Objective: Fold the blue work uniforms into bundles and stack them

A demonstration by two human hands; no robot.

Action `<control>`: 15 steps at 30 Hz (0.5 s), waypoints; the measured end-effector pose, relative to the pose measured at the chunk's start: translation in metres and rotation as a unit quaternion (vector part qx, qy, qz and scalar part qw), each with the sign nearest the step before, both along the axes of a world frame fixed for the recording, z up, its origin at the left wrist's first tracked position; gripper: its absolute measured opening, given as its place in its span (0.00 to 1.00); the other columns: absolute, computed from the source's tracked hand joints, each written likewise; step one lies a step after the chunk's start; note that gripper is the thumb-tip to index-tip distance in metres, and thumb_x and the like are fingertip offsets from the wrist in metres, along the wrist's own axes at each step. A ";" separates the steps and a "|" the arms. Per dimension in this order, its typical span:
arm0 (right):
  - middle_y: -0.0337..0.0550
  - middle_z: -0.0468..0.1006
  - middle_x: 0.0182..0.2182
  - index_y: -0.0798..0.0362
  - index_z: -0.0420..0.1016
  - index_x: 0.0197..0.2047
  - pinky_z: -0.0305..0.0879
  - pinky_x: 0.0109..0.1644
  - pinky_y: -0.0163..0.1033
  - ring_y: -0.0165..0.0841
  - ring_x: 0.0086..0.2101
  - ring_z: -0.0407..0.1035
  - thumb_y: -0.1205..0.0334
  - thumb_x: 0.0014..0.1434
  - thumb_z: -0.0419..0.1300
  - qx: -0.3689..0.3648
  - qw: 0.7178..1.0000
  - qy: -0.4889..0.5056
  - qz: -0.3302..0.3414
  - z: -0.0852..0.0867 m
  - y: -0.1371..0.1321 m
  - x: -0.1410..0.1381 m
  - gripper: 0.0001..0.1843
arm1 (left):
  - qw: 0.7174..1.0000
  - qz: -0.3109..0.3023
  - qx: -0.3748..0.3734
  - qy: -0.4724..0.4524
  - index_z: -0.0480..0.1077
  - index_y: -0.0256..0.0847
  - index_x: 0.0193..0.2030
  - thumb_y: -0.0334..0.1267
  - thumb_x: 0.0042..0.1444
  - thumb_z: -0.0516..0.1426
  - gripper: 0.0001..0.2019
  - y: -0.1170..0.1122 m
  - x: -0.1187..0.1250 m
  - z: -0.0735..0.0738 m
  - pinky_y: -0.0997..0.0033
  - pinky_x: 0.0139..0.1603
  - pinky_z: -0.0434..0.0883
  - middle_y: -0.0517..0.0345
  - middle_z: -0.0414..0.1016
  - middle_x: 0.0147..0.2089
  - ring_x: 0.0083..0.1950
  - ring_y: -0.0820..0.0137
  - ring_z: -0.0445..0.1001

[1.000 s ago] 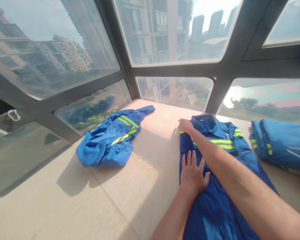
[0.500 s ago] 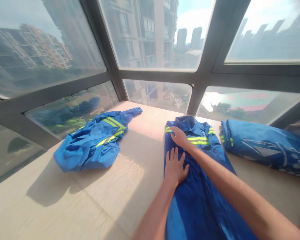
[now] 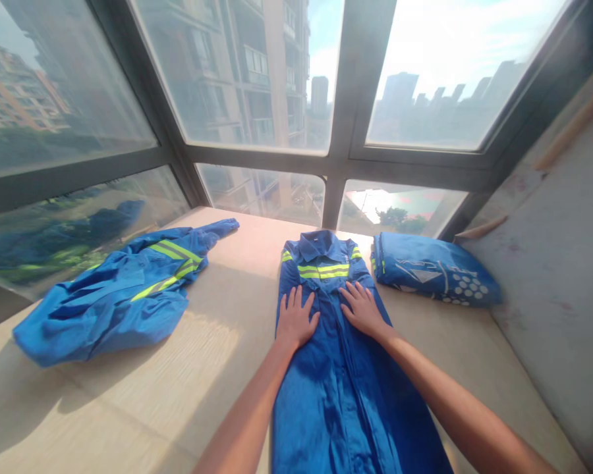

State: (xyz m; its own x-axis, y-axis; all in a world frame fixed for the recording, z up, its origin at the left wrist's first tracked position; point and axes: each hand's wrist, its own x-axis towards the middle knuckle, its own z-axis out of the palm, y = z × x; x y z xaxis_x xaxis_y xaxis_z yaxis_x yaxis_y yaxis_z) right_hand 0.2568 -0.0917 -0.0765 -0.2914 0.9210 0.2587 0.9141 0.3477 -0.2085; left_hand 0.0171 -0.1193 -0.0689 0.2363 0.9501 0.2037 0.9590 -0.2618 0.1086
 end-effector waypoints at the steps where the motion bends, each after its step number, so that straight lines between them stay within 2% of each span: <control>1: 0.49 0.59 0.70 0.50 0.65 0.68 0.47 0.69 0.60 0.51 0.69 0.48 0.56 0.67 0.52 -0.008 1.000 -0.018 -0.002 -0.001 -0.002 -0.006 0.28 | 1.000 0.001 -0.002 0.006 0.58 0.50 0.72 0.55 0.66 0.47 0.30 0.001 0.000 0.000 0.43 0.72 0.50 0.44 0.53 0.75 0.76 0.52 0.50; 4: 0.49 0.55 0.71 0.49 0.60 0.71 0.43 0.70 0.61 0.51 0.70 0.44 0.54 0.69 0.49 -0.024 0.999 -0.041 -0.008 0.000 -0.006 -0.015 0.29 | 1.000 0.004 -0.006 0.025 0.58 0.51 0.72 0.55 0.66 0.47 0.30 0.002 0.000 0.001 0.43 0.72 0.50 0.45 0.52 0.76 0.76 0.51 0.50; 10: 0.49 0.54 0.72 0.48 0.58 0.72 0.41 0.70 0.60 0.51 0.70 0.43 0.51 0.70 0.47 -0.039 0.998 -0.036 -0.018 0.006 -0.004 -0.014 0.30 | 0.998 0.009 -0.019 0.062 0.57 0.50 0.73 0.55 0.66 0.47 0.30 0.009 -0.001 0.005 0.42 0.72 0.50 0.44 0.51 0.76 0.76 0.49 0.50; 15: 0.49 0.54 0.72 0.49 0.58 0.72 0.39 0.70 0.60 0.51 0.70 0.43 0.50 0.70 0.46 -0.042 0.998 -0.025 -0.026 0.011 0.007 -0.018 0.30 | 0.995 -0.001 -0.031 0.091 0.56 0.47 0.73 0.55 0.67 0.45 0.31 0.028 -0.007 0.008 0.44 0.72 0.50 0.43 0.50 0.76 0.76 0.50 0.49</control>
State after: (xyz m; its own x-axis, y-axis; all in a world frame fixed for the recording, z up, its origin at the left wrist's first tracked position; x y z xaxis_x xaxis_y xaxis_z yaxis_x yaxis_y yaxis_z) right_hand 0.2386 -0.0843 -0.0658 -0.2526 0.9533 0.1658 0.9408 0.2820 -0.1882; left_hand 0.0102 -0.0917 -0.0608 0.2669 0.9586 0.0990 0.9634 -0.2629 -0.0515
